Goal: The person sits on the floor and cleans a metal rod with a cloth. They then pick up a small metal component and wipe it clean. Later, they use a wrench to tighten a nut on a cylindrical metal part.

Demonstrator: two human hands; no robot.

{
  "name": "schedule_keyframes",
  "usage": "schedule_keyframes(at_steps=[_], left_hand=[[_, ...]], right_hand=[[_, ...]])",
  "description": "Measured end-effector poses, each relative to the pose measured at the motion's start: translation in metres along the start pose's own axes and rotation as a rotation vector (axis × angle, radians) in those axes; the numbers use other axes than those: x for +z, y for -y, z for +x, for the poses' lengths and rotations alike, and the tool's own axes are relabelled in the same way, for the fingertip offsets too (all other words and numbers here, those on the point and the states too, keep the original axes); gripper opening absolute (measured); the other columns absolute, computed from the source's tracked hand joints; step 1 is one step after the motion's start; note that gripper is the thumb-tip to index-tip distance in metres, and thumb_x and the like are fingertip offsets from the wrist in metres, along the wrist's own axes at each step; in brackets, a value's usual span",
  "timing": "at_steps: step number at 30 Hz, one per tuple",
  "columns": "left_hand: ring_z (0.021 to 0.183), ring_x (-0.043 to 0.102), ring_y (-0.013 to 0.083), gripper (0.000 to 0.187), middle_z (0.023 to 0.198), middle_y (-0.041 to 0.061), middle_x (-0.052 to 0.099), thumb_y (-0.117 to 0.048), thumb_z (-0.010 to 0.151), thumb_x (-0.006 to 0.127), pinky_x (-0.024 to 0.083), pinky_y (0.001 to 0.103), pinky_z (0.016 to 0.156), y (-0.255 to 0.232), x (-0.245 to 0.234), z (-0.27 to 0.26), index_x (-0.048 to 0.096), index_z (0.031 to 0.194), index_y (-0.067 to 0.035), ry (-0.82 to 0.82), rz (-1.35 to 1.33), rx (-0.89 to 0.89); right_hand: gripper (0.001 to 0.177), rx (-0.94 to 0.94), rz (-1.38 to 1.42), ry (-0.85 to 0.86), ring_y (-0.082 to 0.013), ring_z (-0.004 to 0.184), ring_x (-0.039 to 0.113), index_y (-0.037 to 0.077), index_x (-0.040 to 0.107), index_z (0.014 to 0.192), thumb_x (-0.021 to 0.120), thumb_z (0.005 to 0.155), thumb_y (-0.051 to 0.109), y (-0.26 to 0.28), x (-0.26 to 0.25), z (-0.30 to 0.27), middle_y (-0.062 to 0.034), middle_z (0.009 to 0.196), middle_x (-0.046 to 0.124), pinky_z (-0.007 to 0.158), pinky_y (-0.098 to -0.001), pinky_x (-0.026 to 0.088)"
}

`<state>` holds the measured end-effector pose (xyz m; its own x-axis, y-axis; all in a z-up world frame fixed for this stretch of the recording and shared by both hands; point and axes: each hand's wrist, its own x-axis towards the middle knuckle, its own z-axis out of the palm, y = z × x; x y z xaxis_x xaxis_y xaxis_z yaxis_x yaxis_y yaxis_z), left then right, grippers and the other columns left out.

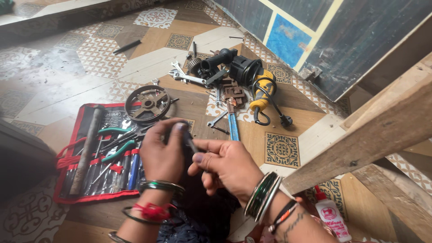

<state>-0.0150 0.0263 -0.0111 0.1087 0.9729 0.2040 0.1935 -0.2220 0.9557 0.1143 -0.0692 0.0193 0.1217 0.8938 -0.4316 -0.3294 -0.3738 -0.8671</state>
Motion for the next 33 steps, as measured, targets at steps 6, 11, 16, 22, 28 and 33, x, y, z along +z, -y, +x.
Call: schedule_keyframes(at_steps=[6,11,16,22,28,33], left_hand=[[0.078,0.064,0.008,0.028,0.091,0.0,0.073,-0.028,0.099,0.064,0.051,0.025,0.069,0.031,0.01,0.011,0.074,0.112,-0.005,0.318,-0.65,-0.392],[0.07,0.063,0.0097,0.029,0.081,0.004,0.075,-0.027,0.096,0.068,0.052,0.028,0.065,0.021,0.013,0.004,0.075,0.103,0.0,0.255,-0.352,-0.326],[0.072,0.063,0.0086,0.029,0.081,0.005,0.076,-0.029,0.094,0.07,0.052,0.027,0.068,0.004,0.016,-0.004,0.075,0.099,-0.001,0.072,-0.016,-0.172],[0.078,0.065,0.0077,0.027,0.086,0.004,0.078,-0.027,0.095,0.067,0.053,0.026,0.073,0.023,0.018,-0.002,0.076,0.101,-0.002,0.057,-0.07,-0.176],[0.075,0.062,0.0091,0.027,0.085,0.001,0.073,-0.025,0.096,0.066,0.051,0.026,0.07,0.053,0.009,0.022,0.075,0.105,0.0,0.245,-0.421,-0.332],[0.072,0.057,0.005,0.024,0.08,-0.004,0.068,-0.026,0.094,0.071,0.049,0.025,0.065,0.021,0.027,-0.012,0.074,0.1,-0.003,0.471,-0.309,-0.198]], right_hand=[[0.026,0.212,0.205,0.21,-0.0121,0.049,0.061,-0.006,0.06,0.113,0.065,0.098,0.015,-0.003,-0.009,-0.001,-0.0101,0.078,0.069,0.04,-0.0257,0.05],[0.019,0.182,-0.472,-0.181,-0.0246,0.055,0.073,0.003,0.072,0.1,0.07,0.084,0.014,0.005,0.009,-0.007,-0.014,0.076,0.078,0.047,-0.0349,0.053],[0.028,-0.018,-1.134,-0.432,-0.0219,0.072,0.074,0.014,0.078,0.079,0.094,0.062,0.029,0.031,0.018,-0.025,-0.0073,0.073,0.077,0.072,-0.0353,0.057],[0.014,0.056,-1.154,-0.453,-0.0168,0.074,0.076,0.019,0.08,0.081,0.085,0.074,0.03,0.042,0.012,-0.024,-0.0013,0.073,0.079,0.073,-0.0352,0.058],[0.015,0.009,-0.96,-0.545,-0.017,0.073,0.078,0.019,0.084,0.085,0.076,0.083,0.031,0.032,-0.01,-0.012,-0.0023,0.076,0.082,0.075,-0.0336,0.059],[0.022,-0.108,-1.062,-0.511,-0.0232,0.079,0.076,0.017,0.084,0.089,0.084,0.075,0.035,0.022,-0.005,-0.01,-0.0108,0.082,0.078,0.079,-0.0349,0.058]])
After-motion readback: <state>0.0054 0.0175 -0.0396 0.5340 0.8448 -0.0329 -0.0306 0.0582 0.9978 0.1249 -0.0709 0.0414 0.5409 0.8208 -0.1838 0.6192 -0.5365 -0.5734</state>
